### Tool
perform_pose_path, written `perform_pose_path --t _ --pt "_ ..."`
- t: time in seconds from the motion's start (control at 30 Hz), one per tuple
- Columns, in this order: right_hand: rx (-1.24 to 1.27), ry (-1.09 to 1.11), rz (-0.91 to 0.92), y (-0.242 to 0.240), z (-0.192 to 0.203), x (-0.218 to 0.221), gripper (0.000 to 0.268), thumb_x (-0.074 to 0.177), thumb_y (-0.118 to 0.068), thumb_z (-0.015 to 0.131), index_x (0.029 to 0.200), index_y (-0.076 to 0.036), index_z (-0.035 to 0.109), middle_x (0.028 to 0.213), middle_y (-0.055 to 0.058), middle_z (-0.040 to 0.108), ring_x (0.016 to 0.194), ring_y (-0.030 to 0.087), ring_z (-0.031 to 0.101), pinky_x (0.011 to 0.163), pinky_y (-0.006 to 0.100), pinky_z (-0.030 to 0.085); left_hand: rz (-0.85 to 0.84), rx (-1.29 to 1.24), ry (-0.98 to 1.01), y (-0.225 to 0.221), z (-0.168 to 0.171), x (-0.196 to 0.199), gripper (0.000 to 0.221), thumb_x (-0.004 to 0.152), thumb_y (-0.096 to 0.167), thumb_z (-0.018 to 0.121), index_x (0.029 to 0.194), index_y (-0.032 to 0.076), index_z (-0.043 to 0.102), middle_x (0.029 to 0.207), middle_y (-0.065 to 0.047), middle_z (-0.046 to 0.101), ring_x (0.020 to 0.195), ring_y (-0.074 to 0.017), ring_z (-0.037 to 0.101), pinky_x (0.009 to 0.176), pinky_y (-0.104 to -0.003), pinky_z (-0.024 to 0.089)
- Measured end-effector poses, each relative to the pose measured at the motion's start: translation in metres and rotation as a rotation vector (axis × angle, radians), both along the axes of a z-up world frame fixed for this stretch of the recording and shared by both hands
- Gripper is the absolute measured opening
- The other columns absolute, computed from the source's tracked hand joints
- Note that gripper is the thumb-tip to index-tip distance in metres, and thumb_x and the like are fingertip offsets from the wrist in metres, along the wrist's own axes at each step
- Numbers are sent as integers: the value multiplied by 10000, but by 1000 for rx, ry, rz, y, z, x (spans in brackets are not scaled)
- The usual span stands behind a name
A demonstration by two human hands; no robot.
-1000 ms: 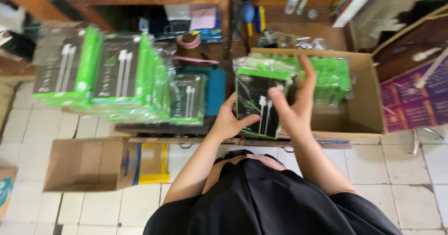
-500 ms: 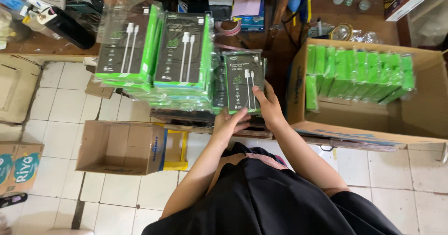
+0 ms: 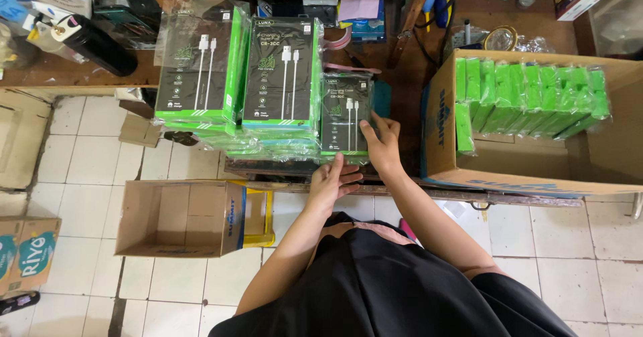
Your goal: The person unpacks and sorts boxed charging cables by hand, removing plastic wrapping and organizing the boxes into stacks on the workbench and inside a cardboard box.
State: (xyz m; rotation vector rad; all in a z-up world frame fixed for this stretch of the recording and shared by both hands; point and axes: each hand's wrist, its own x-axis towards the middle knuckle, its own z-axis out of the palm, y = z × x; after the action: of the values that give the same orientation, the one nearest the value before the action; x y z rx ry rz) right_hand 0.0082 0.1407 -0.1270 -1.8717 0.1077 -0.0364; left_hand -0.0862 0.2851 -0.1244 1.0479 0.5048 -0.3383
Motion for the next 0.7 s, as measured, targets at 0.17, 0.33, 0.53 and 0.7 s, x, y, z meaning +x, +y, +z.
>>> perform_pose_path --t 0.17,0.33,0.53,0.7 --pt "89 93 61 3 4 -2 551 967 -352 644 1439 -72 594 1259 111 474 1092 211 568 970 318 486 17 26 -58 1 -3 -2 605 955 558 568 1189 0 596 1101 -155 725 941 -245 751 746 -386 648" --pt "14 29 116 -1 15 -7 565 999 -337 649 1472 -46 546 1274 142 506 1126 230 563 995 322 475 -177 42 -131 -8 6 -6 404 992 390 591 1157 22 615 1058 -107 743 923 -194 753 717 -339 631" --pt "-102 -328 129 -30 108 -53 449 1020 -178 617 1445 -49 552 1440 189 511 1288 297 553 1006 373 503 -296 161 -510 -49 49 -2 163 1008 91 591 1144 0 589 936 -90 709 769 -138 692 644 -273 555" --pt "-296 -562 -26 -81 157 -63 290 998 -32 643 1284 -73 675 1343 170 618 1261 339 612 1071 415 498 -321 486 -780 -88 116 18 171 947 63 659 1106 29 610 871 -88 708 712 -176 684 618 -301 535"
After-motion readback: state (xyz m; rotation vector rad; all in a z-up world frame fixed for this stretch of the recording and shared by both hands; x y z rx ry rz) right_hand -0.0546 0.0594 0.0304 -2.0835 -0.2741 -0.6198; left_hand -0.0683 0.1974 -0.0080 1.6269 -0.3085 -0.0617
